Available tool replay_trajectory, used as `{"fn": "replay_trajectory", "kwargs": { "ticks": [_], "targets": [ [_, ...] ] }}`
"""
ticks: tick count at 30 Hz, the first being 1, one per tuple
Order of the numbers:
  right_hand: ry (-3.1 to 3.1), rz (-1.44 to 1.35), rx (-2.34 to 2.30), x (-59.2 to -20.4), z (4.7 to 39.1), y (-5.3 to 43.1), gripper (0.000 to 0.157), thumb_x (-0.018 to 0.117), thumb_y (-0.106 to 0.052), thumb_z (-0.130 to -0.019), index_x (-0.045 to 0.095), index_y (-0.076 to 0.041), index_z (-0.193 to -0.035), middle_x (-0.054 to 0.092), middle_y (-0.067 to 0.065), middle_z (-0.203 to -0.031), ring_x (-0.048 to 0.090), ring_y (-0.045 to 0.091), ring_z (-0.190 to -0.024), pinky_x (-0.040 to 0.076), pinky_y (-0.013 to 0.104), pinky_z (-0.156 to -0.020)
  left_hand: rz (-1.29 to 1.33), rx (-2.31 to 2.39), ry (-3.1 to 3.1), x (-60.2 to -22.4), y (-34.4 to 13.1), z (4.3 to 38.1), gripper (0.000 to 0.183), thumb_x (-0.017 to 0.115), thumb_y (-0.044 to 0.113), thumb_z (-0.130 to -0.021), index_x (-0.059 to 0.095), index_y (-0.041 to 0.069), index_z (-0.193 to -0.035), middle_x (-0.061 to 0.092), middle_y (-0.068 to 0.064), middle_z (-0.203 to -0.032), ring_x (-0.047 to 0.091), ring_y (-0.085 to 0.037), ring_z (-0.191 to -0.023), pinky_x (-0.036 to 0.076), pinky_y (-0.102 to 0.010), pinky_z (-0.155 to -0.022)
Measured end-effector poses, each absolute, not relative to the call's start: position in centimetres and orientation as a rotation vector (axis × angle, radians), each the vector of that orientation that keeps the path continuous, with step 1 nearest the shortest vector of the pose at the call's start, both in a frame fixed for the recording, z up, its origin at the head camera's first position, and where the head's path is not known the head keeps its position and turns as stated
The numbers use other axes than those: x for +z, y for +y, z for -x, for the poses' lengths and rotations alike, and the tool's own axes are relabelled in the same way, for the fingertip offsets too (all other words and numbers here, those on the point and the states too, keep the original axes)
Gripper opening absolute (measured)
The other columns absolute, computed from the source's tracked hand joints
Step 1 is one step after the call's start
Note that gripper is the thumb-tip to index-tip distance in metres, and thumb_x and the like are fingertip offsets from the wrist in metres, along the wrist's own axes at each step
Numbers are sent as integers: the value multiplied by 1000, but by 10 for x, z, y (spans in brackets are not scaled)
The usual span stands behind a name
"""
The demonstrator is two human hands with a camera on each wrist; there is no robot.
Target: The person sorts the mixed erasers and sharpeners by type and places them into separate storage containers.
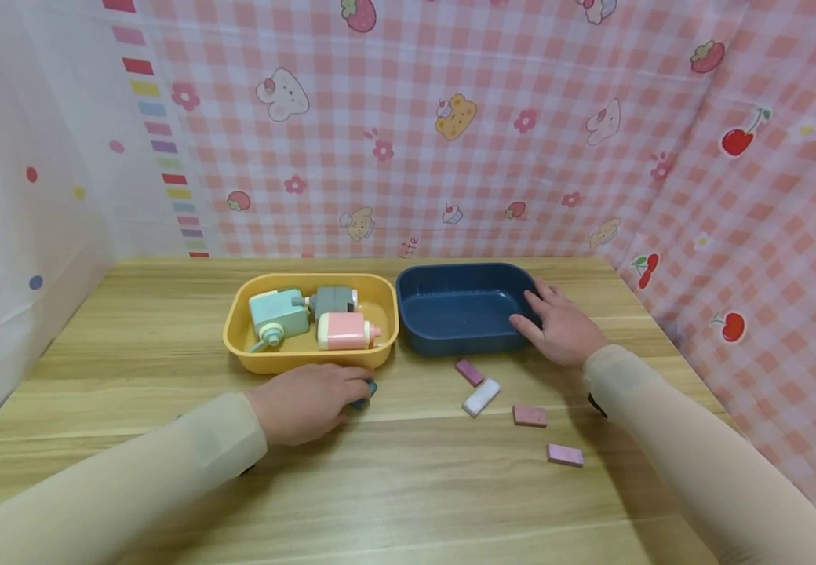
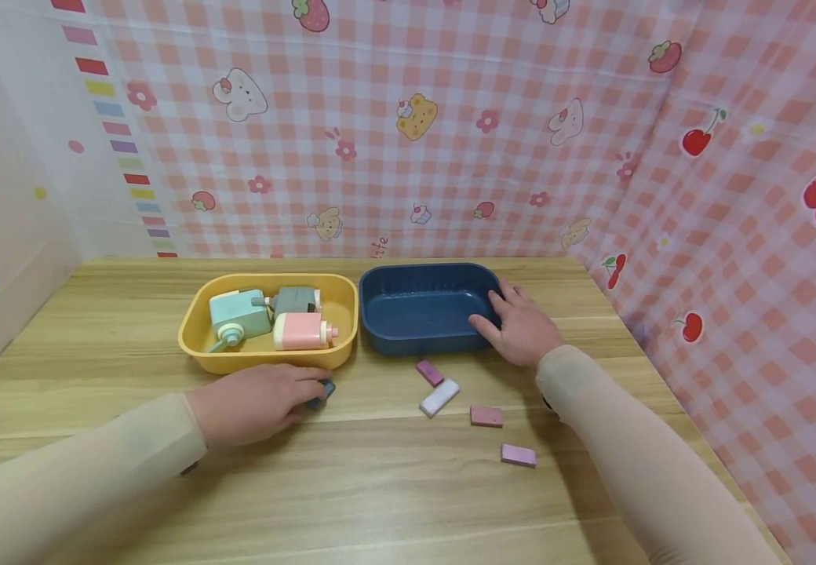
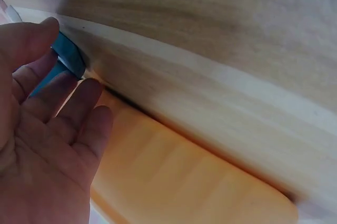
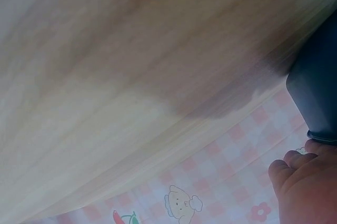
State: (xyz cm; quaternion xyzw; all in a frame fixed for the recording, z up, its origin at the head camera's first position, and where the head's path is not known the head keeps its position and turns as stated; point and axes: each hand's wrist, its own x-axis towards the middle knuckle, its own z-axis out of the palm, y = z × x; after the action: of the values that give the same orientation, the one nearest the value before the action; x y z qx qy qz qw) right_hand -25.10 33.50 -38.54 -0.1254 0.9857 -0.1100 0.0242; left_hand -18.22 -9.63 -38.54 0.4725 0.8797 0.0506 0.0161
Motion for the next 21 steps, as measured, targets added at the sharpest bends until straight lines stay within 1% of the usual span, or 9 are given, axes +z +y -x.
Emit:
{"fn": "replay_trajectory", "kwargs": {
  "ticks": [5, 9, 12, 21],
  "targets": [
    [3050, 383, -333, -385, 251, 335, 89, 34, -66, -108, 27, 1, -165, 10, 24, -176, 10, 50, -161, 13, 63, -131, -1443, 171, 2742, -387, -95, 184, 31, 71, 8, -97, 69, 10, -128, 71, -4, -132, 68, -23, -121, 53, -42, -110],
    [3052, 380, -329, -385, 251, 335, 89, 34, -66, -108, 27, 1, -165, 10, 24, -176, 11, 51, -161, 14, 63, -131, -1490, 159, 2751, -387, -93, 187, 22, 73, 10, -97, 72, 15, -118, 72, -1, -118, 69, -18, -109, 57, -38, -103],
    [3053, 380, -327, -385, 251, 335, 88, 35, -66, -108, 27, 1, -165, 10, 24, -176, 12, 51, -161, 14, 63, -130, -1483, 163, 2749, -387, -92, 188, 18, 77, 12, -95, 73, 18, -111, 70, 3, -109, 67, -14, -101, 58, -35, -98],
    [3059, 379, -321, -386, 251, 334, 88, 35, -66, -108, 28, 1, -165, 11, 24, -176, 13, 51, -161, 15, 64, -130, -1383, 210, 2741, -388, -90, 192, 15, 80, 14, -93, 72, 23, -102, 71, 9, -99, 65, -10, -92, 58, -35, -91]
  ]
}}
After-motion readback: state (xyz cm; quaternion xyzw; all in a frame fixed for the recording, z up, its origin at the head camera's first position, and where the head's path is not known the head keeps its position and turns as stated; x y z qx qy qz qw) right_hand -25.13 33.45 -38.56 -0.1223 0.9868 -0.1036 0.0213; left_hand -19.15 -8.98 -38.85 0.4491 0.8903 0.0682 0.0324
